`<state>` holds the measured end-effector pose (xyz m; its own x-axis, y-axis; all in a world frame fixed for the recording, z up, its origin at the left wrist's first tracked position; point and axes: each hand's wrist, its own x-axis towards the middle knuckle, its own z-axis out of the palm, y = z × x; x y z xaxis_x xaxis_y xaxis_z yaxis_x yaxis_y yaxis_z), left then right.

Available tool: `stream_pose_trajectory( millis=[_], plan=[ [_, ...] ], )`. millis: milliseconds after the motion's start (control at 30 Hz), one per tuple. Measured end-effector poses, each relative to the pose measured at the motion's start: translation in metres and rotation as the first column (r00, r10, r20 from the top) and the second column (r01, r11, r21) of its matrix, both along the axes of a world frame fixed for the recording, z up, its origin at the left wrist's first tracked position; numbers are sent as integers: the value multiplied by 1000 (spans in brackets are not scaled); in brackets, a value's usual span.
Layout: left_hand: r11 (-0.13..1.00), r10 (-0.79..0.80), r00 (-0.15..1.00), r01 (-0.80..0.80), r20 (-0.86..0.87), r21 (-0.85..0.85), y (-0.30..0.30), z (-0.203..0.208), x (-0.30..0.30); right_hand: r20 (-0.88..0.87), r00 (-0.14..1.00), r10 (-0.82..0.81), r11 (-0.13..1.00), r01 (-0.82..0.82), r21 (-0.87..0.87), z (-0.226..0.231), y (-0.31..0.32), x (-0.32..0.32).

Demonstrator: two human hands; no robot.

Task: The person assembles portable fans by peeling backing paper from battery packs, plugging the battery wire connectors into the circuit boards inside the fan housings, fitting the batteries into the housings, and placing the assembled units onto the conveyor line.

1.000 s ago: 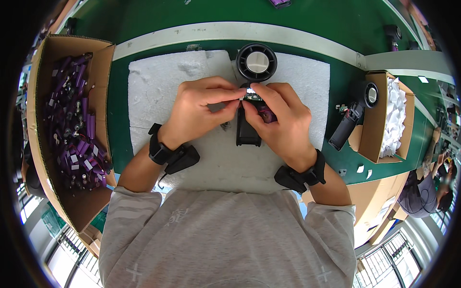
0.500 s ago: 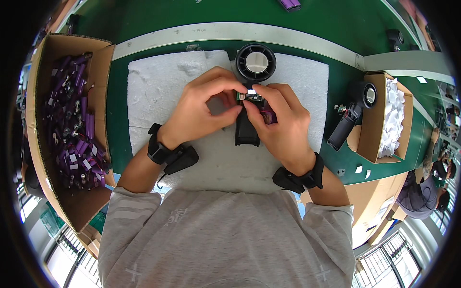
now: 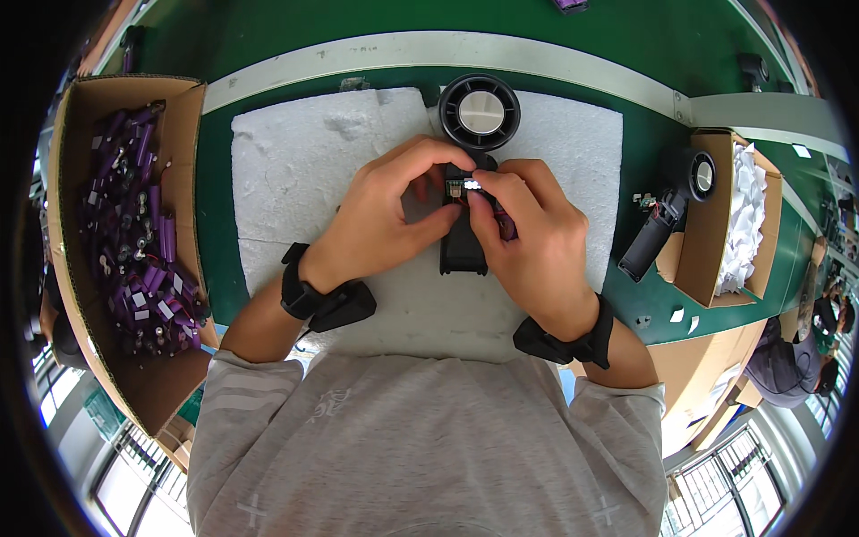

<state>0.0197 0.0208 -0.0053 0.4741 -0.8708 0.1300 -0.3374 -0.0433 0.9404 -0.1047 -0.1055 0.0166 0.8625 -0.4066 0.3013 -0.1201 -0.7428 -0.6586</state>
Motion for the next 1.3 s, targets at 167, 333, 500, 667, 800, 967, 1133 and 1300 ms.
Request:
stream_pose_trajectory(
  millis=[167, 333, 500, 667, 800, 967, 1133, 1300],
  plan=[
    [998, 46, 999, -46, -10, 34, -2, 2, -4, -2, 1000, -14, 1000, 14, -11, 1, 1, 1],
    [991, 109, 994, -107, -15, 80, -5, 2, -6, 14, 1000, -23, 998, 23, -52, -3, 1, 3],
    [990, 125, 992, -126, 15, 64, -5, -1, -7, 1, 1000, -20, 998, 21, -55, -2, 1, 2],
    [987, 112, 994, -110, -14, 114, -6, 5, -7, 3, 1000, -23, 996, 23, -85, -2, 1, 2],
    [988, 111, 994, -110, 2, 108, -6, 4, -7, 12, 1000, -16, 994, 17, -111, -2, 1, 3],
    [990, 99, 995, -97, -19, 99, -6, 6, -7, 31, 999, -37, 994, 41, -106, -1, 2, 3],
    [991, 98, 995, -96, -20, 90, -5, 5, -7, 30, 999, -38, 994, 40, -99, -1, 2, 4],
    [994, 87, 996, -85, -26, 69, -4, 4, -5, 33, 999, -39, 993, 42, -109, 0, 2, 4]
  ],
)
